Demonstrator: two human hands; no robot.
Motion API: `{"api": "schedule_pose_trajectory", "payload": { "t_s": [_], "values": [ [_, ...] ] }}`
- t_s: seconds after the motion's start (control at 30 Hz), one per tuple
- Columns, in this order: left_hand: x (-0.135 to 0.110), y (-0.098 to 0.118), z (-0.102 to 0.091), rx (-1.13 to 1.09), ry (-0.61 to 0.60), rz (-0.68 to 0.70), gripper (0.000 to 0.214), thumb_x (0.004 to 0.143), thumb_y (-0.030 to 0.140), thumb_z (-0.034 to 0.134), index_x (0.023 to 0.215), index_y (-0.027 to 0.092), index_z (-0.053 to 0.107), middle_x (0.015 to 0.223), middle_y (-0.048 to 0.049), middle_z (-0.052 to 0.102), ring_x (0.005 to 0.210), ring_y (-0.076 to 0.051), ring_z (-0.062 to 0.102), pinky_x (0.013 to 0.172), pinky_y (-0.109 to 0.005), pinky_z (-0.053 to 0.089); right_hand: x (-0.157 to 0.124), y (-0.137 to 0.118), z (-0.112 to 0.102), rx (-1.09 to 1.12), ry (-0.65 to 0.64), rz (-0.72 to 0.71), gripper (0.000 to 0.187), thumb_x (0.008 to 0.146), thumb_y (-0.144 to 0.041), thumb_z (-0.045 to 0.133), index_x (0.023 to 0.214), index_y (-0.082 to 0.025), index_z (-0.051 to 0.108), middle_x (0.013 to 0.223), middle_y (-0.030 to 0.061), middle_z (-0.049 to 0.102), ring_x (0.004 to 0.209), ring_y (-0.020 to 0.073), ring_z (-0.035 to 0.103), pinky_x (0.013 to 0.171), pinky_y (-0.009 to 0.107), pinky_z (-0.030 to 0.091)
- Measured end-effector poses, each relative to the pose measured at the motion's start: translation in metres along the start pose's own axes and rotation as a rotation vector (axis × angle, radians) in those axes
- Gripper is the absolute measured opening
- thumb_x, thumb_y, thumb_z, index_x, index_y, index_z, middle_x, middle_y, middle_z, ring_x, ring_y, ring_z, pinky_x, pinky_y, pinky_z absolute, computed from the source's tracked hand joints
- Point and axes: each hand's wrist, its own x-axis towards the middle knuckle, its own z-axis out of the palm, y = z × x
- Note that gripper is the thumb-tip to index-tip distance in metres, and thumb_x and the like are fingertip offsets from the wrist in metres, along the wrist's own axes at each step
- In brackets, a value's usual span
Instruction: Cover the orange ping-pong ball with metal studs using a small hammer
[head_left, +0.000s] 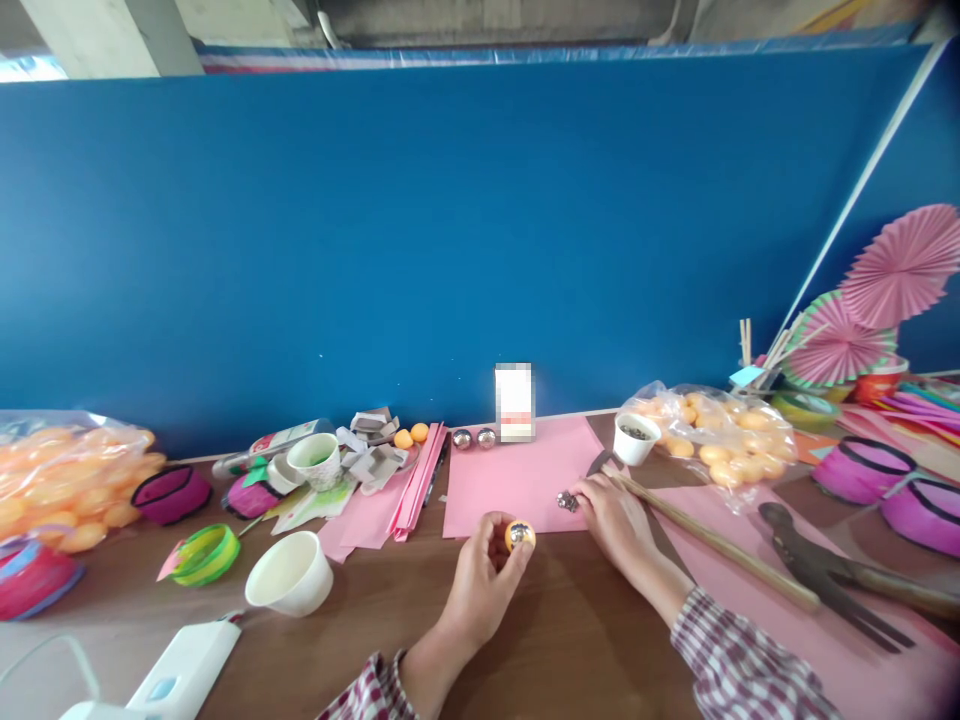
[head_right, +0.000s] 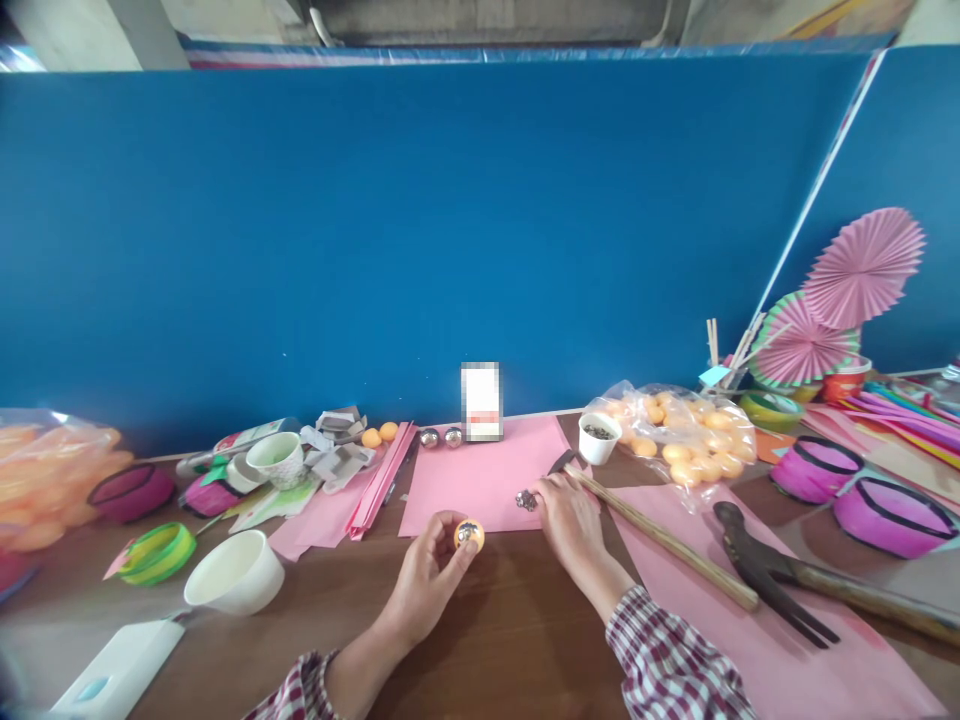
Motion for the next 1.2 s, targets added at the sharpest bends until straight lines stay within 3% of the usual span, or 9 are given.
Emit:
{"api": "schedule_pose_trajectory", "payload": {
  "t_s": [0.3,0.57,0.83,1.03,1.2],
  "values": [
    [0.0,0.001,0.001,0.011,0.02,0.024,0.027,0.078,0.04,0.059,0.092,0.017,0.054,0.083,-0.0047,0.063,0.077,-0.017,0.06,0.069,-0.025,0.047,-0.001,-0.001,-0.005,0.061,0.033,-0.053,0.021,0.08,-0.015,0.044,0.078,-0.022,0.064,0.08,0.0014,0.065,0.079,0.0177,0.056,0.073,0.029,0.039],
    [0.0,0.001,0.001,0.012,0.016,0.025,0.026,0.078,0.038,0.058,0.092,0.017,0.054,0.084,-0.0052,0.063,0.078,-0.017,0.059,0.07,-0.026,0.047,0.0,-0.005,-0.003,0.095,0.009,-0.088,0.041,0.073,-0.004,0.04,0.105,-0.021,0.059,0.101,0.0049,0.065,0.091,0.0183,0.058,0.082,0.031,0.043],
    [0.0,0.002,0.001,-0.011,0.018,0.003,0.03,0.076,0.041,0.06,0.092,0.017,0.054,0.084,-0.0046,0.063,0.078,-0.017,0.059,0.069,-0.024,0.046,-0.001,-0.002,0.009,0.236,0.043,-0.134,0.043,0.072,-0.001,0.035,0.105,-0.018,0.057,0.1,0.0069,0.062,0.093,0.0184,0.056,0.084,0.033,0.045],
    [0.0,0.0,0.0,-0.006,0.011,0.016,0.026,0.078,0.038,0.059,0.092,0.017,0.054,0.085,-0.0044,0.063,0.077,-0.016,0.059,0.068,-0.024,0.046,-0.002,-0.009,-0.002,0.139,-0.063,-0.144,0.039,0.072,0.0,0.038,0.095,-0.021,0.062,0.097,0.0042,0.062,0.089,0.0173,0.056,0.077,0.028,0.044],
    [0.0,0.0,0.001,0.006,0.009,0.023,0.024,0.079,0.036,0.058,0.093,0.017,0.053,0.084,-0.0048,0.062,0.079,-0.017,0.059,0.069,-0.025,0.047,-0.003,-0.008,-0.009,0.103,0.012,-0.078,0.027,0.077,-0.007,0.042,0.084,-0.022,0.063,0.088,0.0018,0.065,0.082,0.0166,0.056,0.073,0.028,0.041]
  ]
}}
